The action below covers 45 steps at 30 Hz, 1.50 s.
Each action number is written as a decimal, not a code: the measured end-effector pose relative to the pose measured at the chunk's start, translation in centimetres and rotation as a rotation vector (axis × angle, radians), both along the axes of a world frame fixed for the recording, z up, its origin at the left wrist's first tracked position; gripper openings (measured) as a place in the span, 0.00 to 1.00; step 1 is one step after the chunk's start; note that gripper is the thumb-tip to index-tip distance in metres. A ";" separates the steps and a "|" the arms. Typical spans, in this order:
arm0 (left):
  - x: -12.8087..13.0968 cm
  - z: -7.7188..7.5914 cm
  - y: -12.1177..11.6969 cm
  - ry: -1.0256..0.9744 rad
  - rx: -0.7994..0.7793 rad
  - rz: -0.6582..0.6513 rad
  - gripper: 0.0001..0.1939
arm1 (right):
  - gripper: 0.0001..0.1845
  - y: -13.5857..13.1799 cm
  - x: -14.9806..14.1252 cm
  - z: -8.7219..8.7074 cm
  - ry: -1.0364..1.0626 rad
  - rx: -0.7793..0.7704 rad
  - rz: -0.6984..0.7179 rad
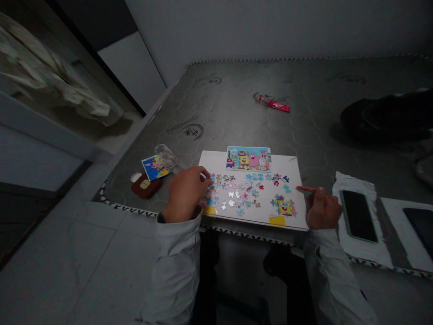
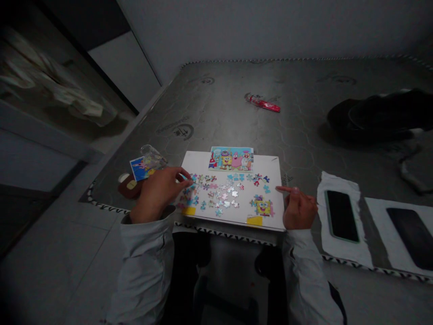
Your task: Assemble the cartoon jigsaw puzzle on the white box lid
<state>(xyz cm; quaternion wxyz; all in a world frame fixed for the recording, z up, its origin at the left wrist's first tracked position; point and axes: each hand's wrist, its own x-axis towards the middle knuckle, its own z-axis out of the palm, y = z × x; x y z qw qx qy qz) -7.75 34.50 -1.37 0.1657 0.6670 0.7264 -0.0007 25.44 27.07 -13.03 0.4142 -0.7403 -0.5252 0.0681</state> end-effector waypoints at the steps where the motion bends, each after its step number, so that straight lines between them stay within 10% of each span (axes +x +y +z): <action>1: 0.2 0.1 -0.1 -0.003 -0.005 -0.012 0.10 | 0.38 0.0 0.0 0.0 -0.006 0.008 -0.008; 45: 1.0 1.0 -0.6 0.042 -0.141 -0.098 0.14 | 0.35 0.1 -0.1 0.2 -0.008 0.021 -0.003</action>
